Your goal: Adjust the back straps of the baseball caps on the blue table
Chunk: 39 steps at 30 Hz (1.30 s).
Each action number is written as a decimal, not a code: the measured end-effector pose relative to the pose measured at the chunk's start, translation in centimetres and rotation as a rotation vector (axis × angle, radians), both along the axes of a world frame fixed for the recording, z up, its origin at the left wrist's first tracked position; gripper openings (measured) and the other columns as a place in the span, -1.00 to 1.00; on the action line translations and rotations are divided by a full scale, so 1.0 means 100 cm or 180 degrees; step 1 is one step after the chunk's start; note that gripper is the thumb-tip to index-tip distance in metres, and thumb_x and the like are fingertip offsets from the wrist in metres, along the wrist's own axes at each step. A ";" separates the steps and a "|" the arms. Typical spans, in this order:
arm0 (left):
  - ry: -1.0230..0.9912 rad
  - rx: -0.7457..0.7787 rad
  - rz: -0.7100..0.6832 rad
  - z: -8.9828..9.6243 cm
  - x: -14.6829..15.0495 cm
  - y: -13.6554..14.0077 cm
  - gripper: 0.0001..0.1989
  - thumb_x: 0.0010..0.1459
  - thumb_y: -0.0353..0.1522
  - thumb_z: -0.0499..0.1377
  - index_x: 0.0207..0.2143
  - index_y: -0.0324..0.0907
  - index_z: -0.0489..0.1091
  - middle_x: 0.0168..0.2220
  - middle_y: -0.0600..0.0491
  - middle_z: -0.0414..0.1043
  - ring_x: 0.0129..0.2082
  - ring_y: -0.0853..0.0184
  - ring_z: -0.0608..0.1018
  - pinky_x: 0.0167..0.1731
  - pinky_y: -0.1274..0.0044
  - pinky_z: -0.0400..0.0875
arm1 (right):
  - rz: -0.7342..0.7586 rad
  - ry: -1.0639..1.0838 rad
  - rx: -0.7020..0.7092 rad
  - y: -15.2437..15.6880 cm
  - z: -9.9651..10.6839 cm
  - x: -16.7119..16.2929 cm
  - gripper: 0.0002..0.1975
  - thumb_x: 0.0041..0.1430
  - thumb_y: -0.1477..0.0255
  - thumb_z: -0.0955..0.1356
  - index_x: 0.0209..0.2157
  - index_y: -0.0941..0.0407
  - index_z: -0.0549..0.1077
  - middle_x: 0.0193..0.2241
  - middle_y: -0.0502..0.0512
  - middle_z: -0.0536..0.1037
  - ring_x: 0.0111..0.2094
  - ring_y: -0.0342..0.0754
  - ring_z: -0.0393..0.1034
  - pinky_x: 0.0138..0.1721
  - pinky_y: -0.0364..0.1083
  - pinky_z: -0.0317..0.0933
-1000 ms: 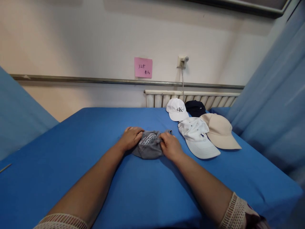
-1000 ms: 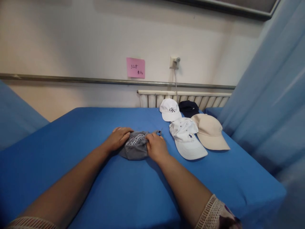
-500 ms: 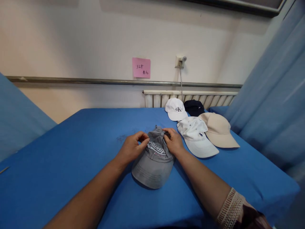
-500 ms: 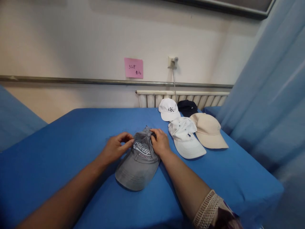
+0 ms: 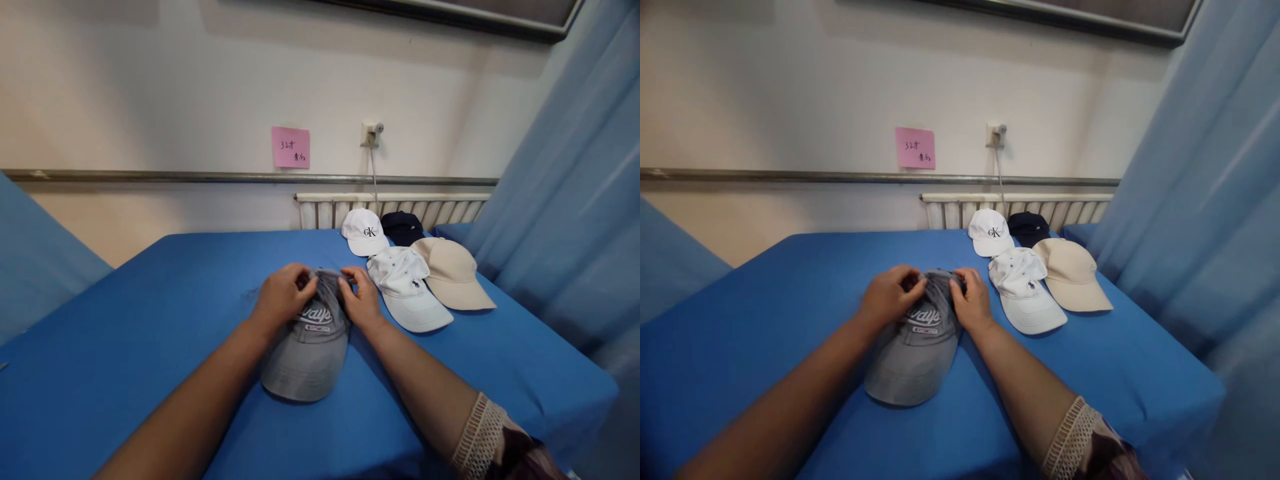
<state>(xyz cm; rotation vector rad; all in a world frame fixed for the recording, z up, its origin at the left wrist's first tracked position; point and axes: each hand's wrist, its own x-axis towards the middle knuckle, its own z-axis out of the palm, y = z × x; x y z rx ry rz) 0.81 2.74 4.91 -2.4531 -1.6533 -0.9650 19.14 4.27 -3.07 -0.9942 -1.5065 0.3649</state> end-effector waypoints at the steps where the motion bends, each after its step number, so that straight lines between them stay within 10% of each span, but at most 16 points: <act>1: -0.0021 0.0019 0.0149 0.012 -0.002 0.000 -0.77 0.15 -0.21 0.14 -0.37 -0.17 0.45 -0.41 0.01 0.51 -0.41 0.28 0.50 -0.37 0.50 0.27 | -0.0081 0.0112 -0.0018 0.001 0.000 0.001 -0.80 0.23 0.39 0.29 -0.13 0.11 0.45 -0.17 0.16 0.51 -0.15 -0.01 0.41 -0.07 -0.01 0.30; 7: 0.0354 -0.0156 0.1087 0.059 -0.008 0.000 -0.67 0.09 -0.08 0.14 -0.51 -0.13 0.41 -0.55 0.03 0.46 -0.49 0.24 0.46 -0.48 0.48 0.10 | 0.0083 0.0312 -0.0358 -0.002 0.001 -0.001 -0.80 0.24 0.34 0.29 -0.16 0.11 0.45 -0.23 0.14 0.52 -0.22 -0.02 0.43 -0.16 -0.02 0.33; 14: 0.0056 -0.0606 0.0804 0.035 -0.020 0.016 -0.62 0.10 -0.06 0.10 -0.56 -0.14 0.38 -0.59 0.06 0.43 -0.54 0.31 0.43 -0.49 0.51 0.11 | 0.0654 -0.0445 -0.0843 -0.007 -0.012 -0.021 -0.64 0.10 0.29 0.44 -0.06 0.08 0.45 -0.16 0.12 0.53 -0.17 0.01 0.42 -0.14 0.00 0.30; 18: -0.0156 -0.0709 0.0580 0.028 -0.024 0.022 -0.60 0.09 -0.02 0.12 -0.57 -0.14 0.37 -0.59 0.09 0.42 -0.55 0.33 0.43 -0.49 0.52 0.13 | 0.0587 -0.0437 -0.0982 0.001 -0.017 -0.027 -0.90 0.10 0.41 0.40 -0.30 0.09 0.50 -0.29 0.05 0.52 -0.28 -0.05 0.39 -0.18 -0.05 0.28; 25: -0.0579 -0.0614 0.0574 0.028 -0.032 0.028 -0.58 0.02 -0.01 0.18 -0.65 -0.12 0.29 -0.69 0.15 0.29 -0.59 0.37 0.35 -0.54 0.54 0.11 | 0.0981 0.0398 -0.0331 -0.007 0.009 -0.005 -0.86 0.08 0.45 0.26 -0.54 0.07 0.29 -0.42 0.02 0.45 -0.30 -0.07 0.37 -0.19 -0.08 0.27; 34: -0.1410 -0.0960 0.0029 0.006 -0.012 0.007 -0.60 0.02 -0.05 0.19 -0.62 -0.16 0.31 -0.65 0.18 0.26 -0.60 0.43 0.30 -0.57 0.59 0.17 | 0.0749 -0.0141 -0.0773 -0.019 0.011 -0.011 -0.73 0.10 0.25 0.39 -0.20 0.09 0.44 -0.30 0.04 0.55 -0.36 -0.06 0.37 -0.29 -0.09 0.23; 39: -0.1940 -0.1045 -0.0214 0.006 -0.015 0.000 -0.66 0.04 -0.07 0.20 -0.45 -0.18 0.43 -0.54 0.11 0.43 -0.53 0.38 0.43 -0.47 0.55 0.33 | 0.0763 -0.0048 -0.0526 -0.022 0.013 -0.012 -0.88 0.13 0.34 0.32 -0.40 0.09 0.43 -0.48 -0.04 0.47 -0.43 -0.10 0.32 -0.36 -0.13 0.16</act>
